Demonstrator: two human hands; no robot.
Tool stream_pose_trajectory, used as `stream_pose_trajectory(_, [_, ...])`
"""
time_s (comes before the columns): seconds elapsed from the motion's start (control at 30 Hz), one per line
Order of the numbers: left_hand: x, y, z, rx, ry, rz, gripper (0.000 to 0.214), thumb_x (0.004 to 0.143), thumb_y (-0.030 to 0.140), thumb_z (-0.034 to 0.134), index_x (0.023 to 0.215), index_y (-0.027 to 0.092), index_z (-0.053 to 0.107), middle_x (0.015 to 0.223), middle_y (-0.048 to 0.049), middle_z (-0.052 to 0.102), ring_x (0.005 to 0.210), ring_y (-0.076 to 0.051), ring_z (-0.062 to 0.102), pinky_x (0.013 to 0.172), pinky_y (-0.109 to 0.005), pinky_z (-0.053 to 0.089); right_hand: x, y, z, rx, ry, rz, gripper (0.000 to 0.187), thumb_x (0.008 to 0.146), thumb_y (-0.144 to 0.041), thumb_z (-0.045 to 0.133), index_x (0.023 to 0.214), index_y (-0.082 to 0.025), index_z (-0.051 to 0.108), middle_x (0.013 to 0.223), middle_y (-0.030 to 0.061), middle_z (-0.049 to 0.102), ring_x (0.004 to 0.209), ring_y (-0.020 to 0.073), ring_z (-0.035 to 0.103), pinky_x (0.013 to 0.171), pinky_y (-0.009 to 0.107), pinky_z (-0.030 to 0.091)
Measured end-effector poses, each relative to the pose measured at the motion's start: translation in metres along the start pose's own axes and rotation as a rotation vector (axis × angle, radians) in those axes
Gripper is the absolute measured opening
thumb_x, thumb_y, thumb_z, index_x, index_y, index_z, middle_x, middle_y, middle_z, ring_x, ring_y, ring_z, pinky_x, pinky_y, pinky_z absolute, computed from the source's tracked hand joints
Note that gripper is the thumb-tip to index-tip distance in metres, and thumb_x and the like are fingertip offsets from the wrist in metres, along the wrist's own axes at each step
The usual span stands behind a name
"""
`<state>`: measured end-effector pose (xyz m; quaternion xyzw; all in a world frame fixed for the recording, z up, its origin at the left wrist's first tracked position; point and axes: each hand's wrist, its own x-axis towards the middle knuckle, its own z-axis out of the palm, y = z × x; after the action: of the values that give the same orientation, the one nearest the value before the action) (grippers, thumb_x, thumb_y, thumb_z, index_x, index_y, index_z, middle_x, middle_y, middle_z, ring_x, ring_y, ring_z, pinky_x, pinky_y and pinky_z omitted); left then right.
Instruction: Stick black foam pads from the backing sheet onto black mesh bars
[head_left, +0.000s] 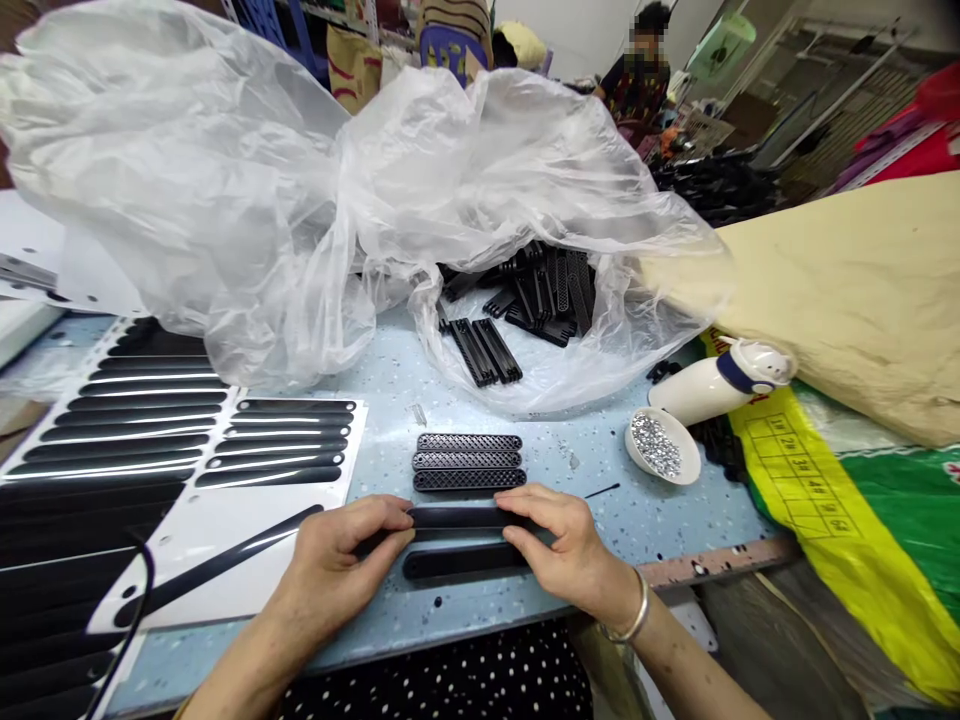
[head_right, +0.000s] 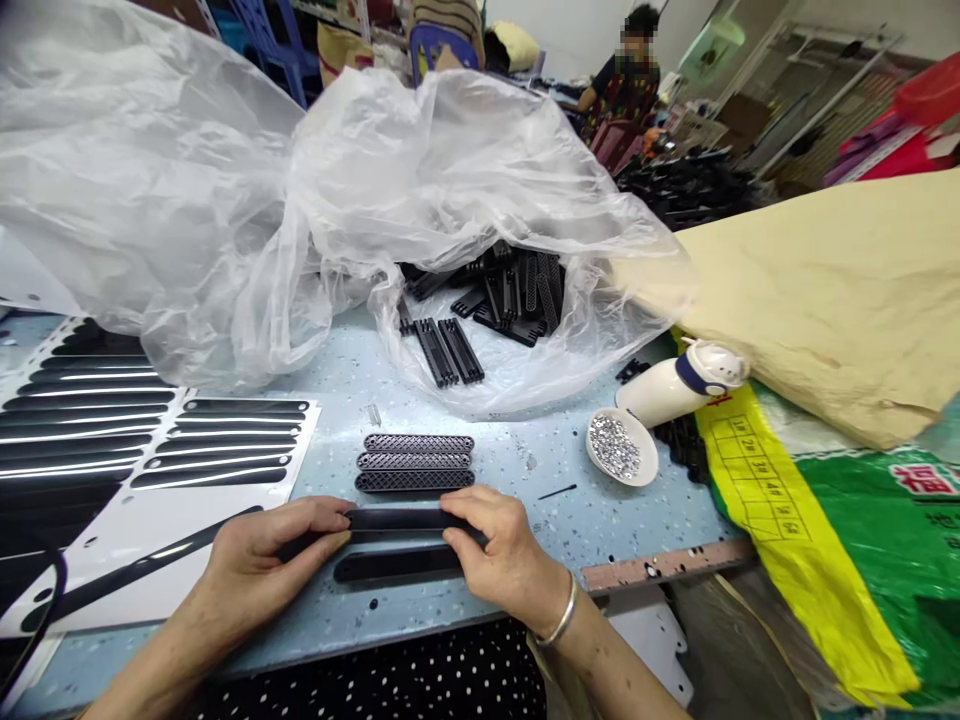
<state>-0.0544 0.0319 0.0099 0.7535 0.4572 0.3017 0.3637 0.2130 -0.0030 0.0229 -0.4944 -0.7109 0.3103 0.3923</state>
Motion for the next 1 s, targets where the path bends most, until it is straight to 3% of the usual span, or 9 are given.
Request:
stream_pose_trajectory(0.2, [0.002,0.002,-0.002,-0.019,-0.038,0.018,0.012,0.086,0.021,0.058,0.080,0.020,0.068,0.085,-0.0020,0.075,0.078,-0.017,0.072,0.070,-0.026,0.056,-0.011,0.001,-0.019,-0.098,0.159,0.102,0.015,0.086,-0.014,0.059,0.086,-0.017,0.074,0.079,0.0066,0.073,0.072,0.0179,0.069,0.065,0.029,0.056])
stream_pose_trajectory(0.37, [0.004,0.006,-0.002,0.040,-0.035,-0.039,0.010,0.084,0.022,0.057,0.087,0.019,0.066,0.072,0.0016,0.071,0.062,-0.014,0.066,0.060,-0.025,0.053,-0.014,0.008,-0.012,-0.084,0.195,0.184,0.015,0.087,-0.020,0.059,0.081,-0.017,0.073,0.069,0.0040,0.069,0.063,0.0170,0.065,0.056,0.028,0.052])
stream_pose_trajectory(0.6, [0.003,0.010,0.000,0.084,-0.074,-0.078,0.028,0.081,0.028,0.059,0.105,0.016,0.066,0.078,-0.0032,0.071,0.067,-0.019,0.066,0.062,-0.032,0.053,-0.001,0.002,0.010,-0.177,0.138,0.037,0.016,0.087,-0.022,0.059,0.085,-0.013,0.073,0.074,0.0082,0.070,0.065,0.0185,0.065,0.059,0.031,0.053])
stream_pose_trajectory(0.83, [0.008,0.018,0.001,0.075,-0.135,-0.052,0.016,0.083,0.025,0.057,0.093,0.017,0.066,0.082,-0.0042,0.071,0.072,-0.020,0.065,0.067,-0.034,0.050,0.003,0.002,0.011,-0.298,0.062,-0.028,0.021,0.090,-0.021,0.055,0.082,-0.014,0.073,0.066,0.0068,0.064,0.059,0.0178,0.060,0.056,0.030,0.047])
stream_pose_trajectory(1.0, [0.012,0.022,0.004,0.090,-0.138,-0.068,0.020,0.088,0.031,0.053,0.083,0.017,0.066,0.074,-0.0040,0.066,0.066,-0.018,0.061,0.062,-0.031,0.047,0.004,0.001,0.019,-0.378,0.101,-0.033,0.017,0.086,-0.028,0.065,0.077,-0.015,0.071,0.066,0.0067,0.064,0.063,0.0198,0.059,0.060,0.032,0.044])
